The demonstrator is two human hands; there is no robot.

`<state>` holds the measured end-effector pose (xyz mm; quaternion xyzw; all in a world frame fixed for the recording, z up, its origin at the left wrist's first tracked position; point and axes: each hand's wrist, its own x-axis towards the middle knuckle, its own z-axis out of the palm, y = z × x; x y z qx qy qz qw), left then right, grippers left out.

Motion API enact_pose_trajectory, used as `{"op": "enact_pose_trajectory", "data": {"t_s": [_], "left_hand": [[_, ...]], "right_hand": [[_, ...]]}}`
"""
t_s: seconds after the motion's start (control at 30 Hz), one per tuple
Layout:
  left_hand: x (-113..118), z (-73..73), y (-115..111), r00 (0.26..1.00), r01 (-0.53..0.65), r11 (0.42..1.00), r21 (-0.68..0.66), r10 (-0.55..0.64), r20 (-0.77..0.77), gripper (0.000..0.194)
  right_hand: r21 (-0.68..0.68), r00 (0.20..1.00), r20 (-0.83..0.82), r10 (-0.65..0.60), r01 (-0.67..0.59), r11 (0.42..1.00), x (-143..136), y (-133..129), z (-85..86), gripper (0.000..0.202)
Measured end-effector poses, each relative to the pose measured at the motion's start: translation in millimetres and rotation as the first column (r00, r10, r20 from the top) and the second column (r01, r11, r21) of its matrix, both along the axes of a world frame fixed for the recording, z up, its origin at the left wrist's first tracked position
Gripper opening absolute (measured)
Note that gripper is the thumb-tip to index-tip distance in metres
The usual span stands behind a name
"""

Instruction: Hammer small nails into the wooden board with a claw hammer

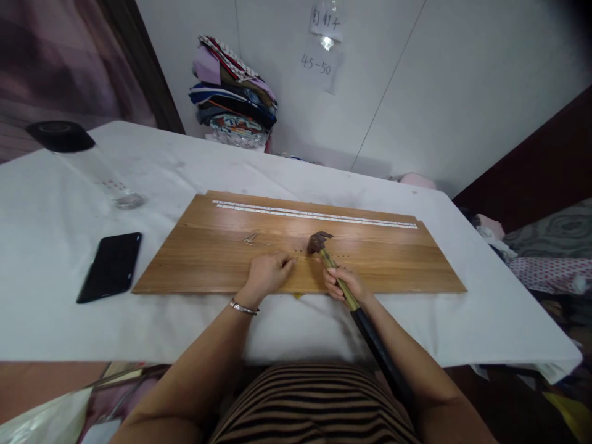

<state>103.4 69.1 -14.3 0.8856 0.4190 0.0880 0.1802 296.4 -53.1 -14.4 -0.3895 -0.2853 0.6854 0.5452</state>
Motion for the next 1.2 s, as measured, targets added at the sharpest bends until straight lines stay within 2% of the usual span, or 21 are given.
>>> {"op": "enact_pose_trajectory", "data": {"t_s": [0.13, 0.3, 0.9, 1.1, 1.2], "left_hand": [[-0.1, 0.4, -0.4, 1.0, -0.006, 1.0, -0.003, 0.006, -0.013, 0.036], [-0.2, -1.3, 0.1, 1.0, 0.002, 1.0, 0.005, -0.002, 0.006, 0.036], [0.2, -2.3, 0.1, 1.0, 0.001, 1.0, 0.003, -0.001, 0.021, 0.037], [0.2, -2.3, 0.5, 1.0, 0.007, 1.0, 0.009, -0.007, 0.012, 0.036], [0.2, -3.2, 0.9, 1.0, 0.007, 1.0, 0.01, -0.007, 0.011, 0.037]], "right_hand": [[-0.014, 1.0, 0.004, -0.029, 0.029, 0.999, 2.6, -2.2, 5.5, 0.042], [-0.05, 0.999, 0.009, -0.038, 0.039, 0.998, 5.1, -2.1, 2.4, 0.044], [0.011, 0.999, -0.026, -0.027, 0.027, 1.0, 3.3, -3.6, 4.6, 0.044], [0.004, 1.0, -0.024, -0.013, 0.013, 1.0, -0.2, -0.4, -2.6, 0.042], [0.003, 1.0, -0.022, -0.02, 0.02, 1.0, 0.7, -1.4, -0.9, 0.042]]}}
